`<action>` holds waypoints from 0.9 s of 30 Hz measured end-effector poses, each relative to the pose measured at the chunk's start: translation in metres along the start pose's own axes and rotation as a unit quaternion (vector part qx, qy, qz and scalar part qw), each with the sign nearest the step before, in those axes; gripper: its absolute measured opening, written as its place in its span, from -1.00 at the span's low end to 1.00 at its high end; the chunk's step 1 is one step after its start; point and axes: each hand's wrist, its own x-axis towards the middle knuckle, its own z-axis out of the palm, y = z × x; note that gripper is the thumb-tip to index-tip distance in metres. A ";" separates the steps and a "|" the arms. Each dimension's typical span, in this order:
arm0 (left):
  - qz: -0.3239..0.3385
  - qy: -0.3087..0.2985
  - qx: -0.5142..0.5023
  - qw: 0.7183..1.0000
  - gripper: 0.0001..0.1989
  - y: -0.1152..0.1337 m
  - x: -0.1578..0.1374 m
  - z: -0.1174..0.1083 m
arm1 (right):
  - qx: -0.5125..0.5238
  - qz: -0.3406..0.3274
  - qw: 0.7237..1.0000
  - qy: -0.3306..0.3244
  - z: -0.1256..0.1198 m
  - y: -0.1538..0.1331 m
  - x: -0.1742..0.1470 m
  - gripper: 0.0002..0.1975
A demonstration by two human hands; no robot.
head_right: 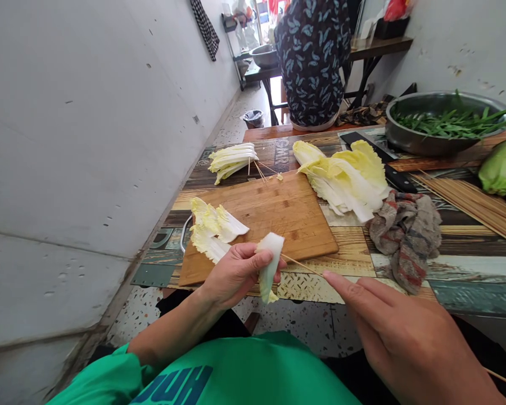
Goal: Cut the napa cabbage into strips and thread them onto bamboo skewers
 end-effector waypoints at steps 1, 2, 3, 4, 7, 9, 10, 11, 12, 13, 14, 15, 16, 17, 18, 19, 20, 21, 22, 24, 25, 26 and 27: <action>-0.001 -0.004 0.000 1.000 -0.55 0.000 0.000 0.000 | -0.002 -0.018 1.000 -0.010 0.001 0.000 0.002 -0.54; 0.000 -0.007 0.001 1.000 -0.55 0.000 0.001 0.000 | -0.001 -0.029 0.999 -0.012 0.001 -0.001 0.005 -0.54; 0.004 -0.008 0.002 1.000 -0.55 -0.001 0.001 0.000 | 0.005 -0.032 0.999 -0.008 0.002 -0.003 0.009 -0.56; 0.010 -0.007 0.003 1.000 -0.55 -0.001 0.002 0.000 | 0.013 -0.033 0.999 -0.002 0.002 -0.005 0.013 -0.58; 0.008 -0.018 0.019 1.000 -0.55 -0.005 0.002 0.003 | 0.051 -0.039 0.998 0.021 0.006 -0.017 0.030 -0.65; -0.007 -0.041 0.031 0.999 -0.56 -0.007 0.001 0.005 | 0.070 -0.036 0.997 0.025 0.008 -0.024 0.039 -0.69; -0.010 -0.050 0.034 0.998 -0.56 -0.007 0.001 0.006 | 0.071 -0.029 0.997 0.027 0.009 -0.025 0.042 -0.71; -0.007 -0.052 0.034 0.998 -0.57 -0.007 0.001 0.007 | 0.067 -0.021 0.997 0.028 0.009 -0.025 0.043 -0.72; -0.002 -0.047 0.031 0.998 -0.58 -0.006 0.001 0.007 | 0.061 -0.018 0.998 0.030 0.009 -0.023 0.042 -0.72; 0.003 -0.038 0.025 0.999 -0.58 -0.006 0.001 0.006 | 0.054 -0.019 0.998 0.029 0.010 -0.020 0.040 -0.71; 0.005 -0.026 0.018 0.999 -0.58 -0.005 0.001 0.006 | 0.047 -0.023 0.998 0.025 0.010 -0.016 0.037 -0.71; 0.005 -0.014 0.010 1.000 -0.57 -0.005 0.001 0.005 | 0.043 -0.030 0.998 0.021 0.010 -0.011 0.033 -0.71; 0.005 -0.001 0.001 1.000 -0.56 -0.007 0.002 0.004 | 0.041 -0.037 0.998 0.017 0.011 -0.007 0.030 -0.71; 0.003 0.004 -0.004 1.000 -0.54 -0.009 0.002 0.004 | 0.042 -0.044 0.998 0.015 0.012 -0.005 0.027 -0.72; -0.005 -0.001 -0.006 1.000 -0.52 -0.012 0.002 0.005 | 0.044 -0.050 0.998 0.018 0.014 -0.003 0.025 -0.72; -0.018 -0.016 -0.002 1.000 -0.51 -0.016 0.002 0.006 | 0.047 -0.054 0.997 0.023 0.016 -0.004 0.025 -0.73; -0.032 -0.035 0.006 0.999 -0.50 -0.020 0.002 0.008 | 0.051 -0.055 0.997 0.028 0.019 -0.005 0.025 -0.74; -0.041 -0.052 0.018 0.998 -0.50 -0.023 0.002 0.010 | 0.054 -0.054 0.997 0.030 0.022 -0.007 0.026 -0.76; -0.045 -0.065 0.033 0.996 -0.50 -0.026 0.002 0.012 | 0.056 -0.050 0.997 0.033 0.024 -0.009 0.026 -0.77; -0.020 -0.076 0.072 0.994 -0.49 -0.028 0.001 0.013 | 0.063 -0.038 0.997 0.038 0.028 -0.010 0.024 -0.78; 0.012 -0.074 0.101 0.992 -0.48 -0.026 0.000 0.011 | 0.070 -0.025 0.996 0.041 0.029 -0.007 0.021 -0.78; 0.058 -0.063 0.142 0.986 -0.48 -0.022 -0.002 0.007 | 0.080 -0.004 0.996 0.042 0.030 -0.003 0.016 -0.77; 0.113 -0.044 0.199 0.973 -0.51 -0.016 -0.003 0.001 | 0.092 0.031 0.994 0.042 0.031 0.004 0.010 -0.76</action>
